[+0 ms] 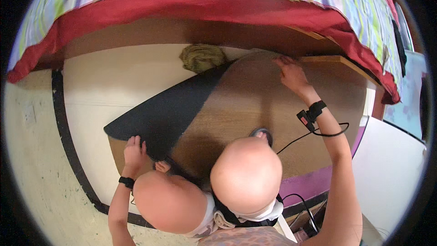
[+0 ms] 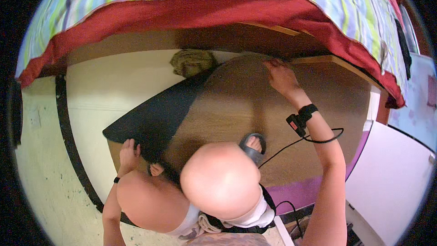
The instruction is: The person rinses a green cloth in a kitchen sink, carries it to another room, and wipes a dark board on the floor near a bed frame.
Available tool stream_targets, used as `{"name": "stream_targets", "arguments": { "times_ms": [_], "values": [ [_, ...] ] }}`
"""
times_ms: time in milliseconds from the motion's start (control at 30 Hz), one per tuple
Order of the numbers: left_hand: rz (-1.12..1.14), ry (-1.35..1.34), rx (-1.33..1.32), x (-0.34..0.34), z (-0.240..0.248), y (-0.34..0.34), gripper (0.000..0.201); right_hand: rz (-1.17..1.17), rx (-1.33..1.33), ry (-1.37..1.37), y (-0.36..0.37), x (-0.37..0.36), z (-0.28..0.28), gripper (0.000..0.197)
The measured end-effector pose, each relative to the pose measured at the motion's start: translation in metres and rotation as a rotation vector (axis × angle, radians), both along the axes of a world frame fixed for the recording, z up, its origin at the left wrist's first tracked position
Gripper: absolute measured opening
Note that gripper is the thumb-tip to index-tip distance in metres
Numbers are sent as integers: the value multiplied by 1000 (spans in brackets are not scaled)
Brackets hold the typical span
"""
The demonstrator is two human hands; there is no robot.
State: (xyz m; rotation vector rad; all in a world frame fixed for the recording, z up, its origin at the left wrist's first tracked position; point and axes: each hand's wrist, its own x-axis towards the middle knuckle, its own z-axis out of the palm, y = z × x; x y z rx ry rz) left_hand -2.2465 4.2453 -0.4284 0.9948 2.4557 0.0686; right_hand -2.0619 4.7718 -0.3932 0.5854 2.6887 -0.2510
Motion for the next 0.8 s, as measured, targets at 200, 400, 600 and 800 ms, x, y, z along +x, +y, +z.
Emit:
{"name": "stream_targets", "arguments": {
  "times_ms": [200, 400, 600, 800],
  "values": [
    [61, 55, -84, 1, 6, 6, 33, -43, -48, 78, -13, 31, -17, 55],
    [62, 28, -277, 6, 11, 15, 46, -12, 22, 316, -27, 4, -41, 63],
    [92, 22, -257, 6, 4, 7, 40, -47, -21, 217, -18, -27, -66, 54],
    [187, -59, -258, -3, 6, 1, 26, -160, 34, 298, -8, -24, -77, 43]
  ]
}}
